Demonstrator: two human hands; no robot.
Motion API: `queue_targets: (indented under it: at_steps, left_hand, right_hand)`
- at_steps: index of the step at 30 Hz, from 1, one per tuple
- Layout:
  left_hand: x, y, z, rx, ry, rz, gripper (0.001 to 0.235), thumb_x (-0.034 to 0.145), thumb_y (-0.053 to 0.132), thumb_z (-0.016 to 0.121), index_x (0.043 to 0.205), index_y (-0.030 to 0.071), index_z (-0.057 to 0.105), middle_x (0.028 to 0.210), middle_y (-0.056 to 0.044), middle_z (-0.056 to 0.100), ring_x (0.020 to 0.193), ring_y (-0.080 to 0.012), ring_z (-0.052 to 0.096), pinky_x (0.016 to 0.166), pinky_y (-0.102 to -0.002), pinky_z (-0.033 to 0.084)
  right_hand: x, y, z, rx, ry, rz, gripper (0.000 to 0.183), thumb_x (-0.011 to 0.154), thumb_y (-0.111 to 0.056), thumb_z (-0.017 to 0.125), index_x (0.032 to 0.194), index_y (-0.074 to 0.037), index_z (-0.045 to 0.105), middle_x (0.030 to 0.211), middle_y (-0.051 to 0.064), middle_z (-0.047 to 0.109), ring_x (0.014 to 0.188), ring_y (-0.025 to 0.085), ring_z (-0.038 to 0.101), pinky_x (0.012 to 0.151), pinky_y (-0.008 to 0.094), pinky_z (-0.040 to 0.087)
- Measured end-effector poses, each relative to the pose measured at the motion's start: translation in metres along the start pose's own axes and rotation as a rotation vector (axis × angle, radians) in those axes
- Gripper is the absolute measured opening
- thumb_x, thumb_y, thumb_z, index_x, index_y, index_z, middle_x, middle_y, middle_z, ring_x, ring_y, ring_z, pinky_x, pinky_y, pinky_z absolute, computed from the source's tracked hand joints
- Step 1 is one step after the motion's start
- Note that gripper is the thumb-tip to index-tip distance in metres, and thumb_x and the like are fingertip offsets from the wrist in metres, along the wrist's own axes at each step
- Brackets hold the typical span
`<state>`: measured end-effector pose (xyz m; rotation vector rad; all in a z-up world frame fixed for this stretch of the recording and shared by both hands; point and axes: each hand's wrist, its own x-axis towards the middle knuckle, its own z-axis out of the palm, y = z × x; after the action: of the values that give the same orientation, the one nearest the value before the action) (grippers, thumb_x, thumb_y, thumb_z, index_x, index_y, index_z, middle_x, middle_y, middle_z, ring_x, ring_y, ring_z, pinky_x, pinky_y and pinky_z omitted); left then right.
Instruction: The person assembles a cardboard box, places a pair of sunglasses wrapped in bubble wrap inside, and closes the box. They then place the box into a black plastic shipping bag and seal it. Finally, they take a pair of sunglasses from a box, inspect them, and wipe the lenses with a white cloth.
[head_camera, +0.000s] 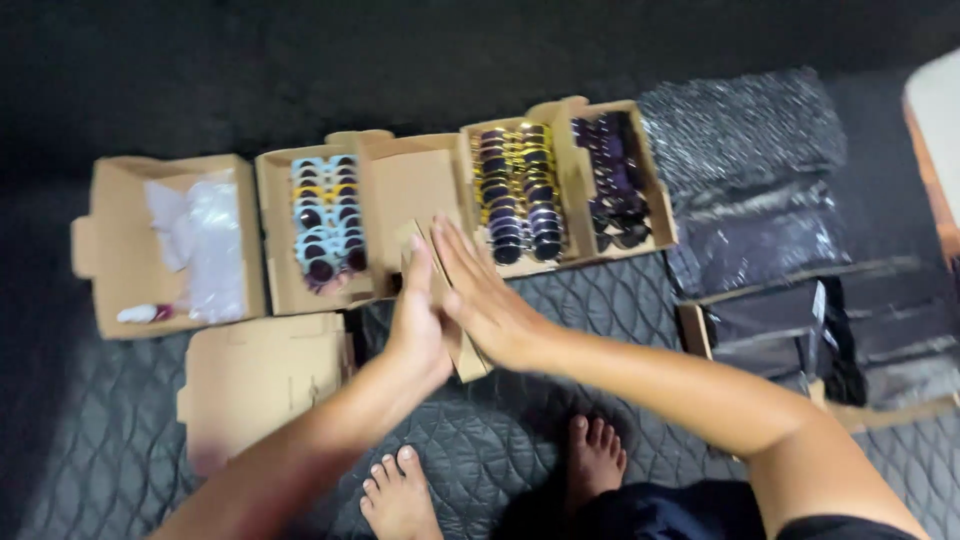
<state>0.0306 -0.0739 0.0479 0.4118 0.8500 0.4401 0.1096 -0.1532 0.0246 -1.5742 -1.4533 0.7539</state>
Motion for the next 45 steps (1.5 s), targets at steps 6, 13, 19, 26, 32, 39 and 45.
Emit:
queue_targets:
  at_steps: [6,13,19,26,32,39,45]
  left_hand:
    - [-0.038,0.011,0.060,0.147,0.127,-0.172,0.064,0.091,0.055,0.054,0.142,0.017,0.057,0.138,-0.013,0.066,0.120,-0.0253,0.066,0.103,-0.043,0.054]
    - [0.042,-0.017,-0.031,0.203,-0.029,0.043,0.076,0.095,0.055,0.060,0.154,0.019,0.027,0.148,-0.012,0.052,0.132,-0.0261,0.056,0.113,-0.052,0.043]
    - [0.102,0.025,-0.087,0.243,0.112,0.094,0.059,0.089,0.054,0.071,0.136,0.023,0.052,0.132,-0.004,0.068,0.112,-0.0194,0.070,0.093,-0.034,0.061]
    - [0.055,0.057,-0.053,0.266,0.180,0.072,0.054,0.084,0.038,0.058,0.133,0.016,0.055,0.118,-0.006,0.072,0.099,-0.0209,0.071,0.087,-0.040,0.061]
    - [0.041,0.057,-0.057,0.314,0.251,-0.055,0.053,0.088,0.045,0.050,0.132,0.016,0.057,0.113,-0.005,0.070,0.094,-0.0227,0.068,0.088,-0.038,0.057]
    - [0.025,0.047,-0.032,0.342,0.269,-0.047,0.040,0.092,0.041,0.052,0.122,0.015,0.055,0.106,-0.013,0.066,0.098,-0.0270,0.067,0.099,-0.055,0.059]
    - [0.028,0.045,-0.038,0.349,0.238,-0.058,0.040,0.091,0.041,0.053,0.122,0.016,0.055,0.109,-0.014,0.066,0.103,-0.0261,0.068,0.102,-0.055,0.058]
  right_hand:
    - [0.032,0.030,-0.017,-0.046,0.170,0.118,0.074,0.111,-0.049,0.019,0.164,0.002,0.007,0.169,0.031,0.003,0.157,0.050,0.003,0.124,0.067,0.000]
    - [0.005,0.013,0.016,-0.007,0.129,0.049,0.089,0.105,-0.067,0.020,0.164,-0.001,0.006,0.168,0.033,0.001,0.156,0.051,0.000,0.127,0.064,0.002]
    - [-0.052,0.007,0.024,-0.078,0.209,-0.265,0.079,0.107,-0.052,0.043,0.163,-0.001,0.023,0.170,0.027,0.016,0.157,0.046,0.014,0.129,0.058,0.013]
    - [-0.110,0.119,-0.086,-0.398,0.680,0.064,0.013,0.090,-0.015,0.059,0.090,-0.013,0.072,0.088,0.006,0.070,0.080,0.026,0.068,0.077,0.040,0.054]
    - [-0.173,0.238,-0.182,-0.926,0.640,0.804,0.032,0.086,-0.020,0.068,0.110,-0.003,0.055,0.108,0.020,0.056,0.099,0.042,0.055,0.080,0.053,0.048]
    - [-0.190,0.271,-0.185,-0.966,0.256,1.165,0.035,0.093,-0.019,0.059,0.125,-0.005,0.060,0.107,0.019,0.066,0.096,0.038,0.066,0.085,0.052,0.049]
    - [-0.203,0.296,-0.186,-0.996,0.495,1.024,0.026,0.087,-0.017,0.061,0.108,-0.001,0.062,0.096,0.018,0.067,0.081,0.040,0.068,0.072,0.053,0.051]
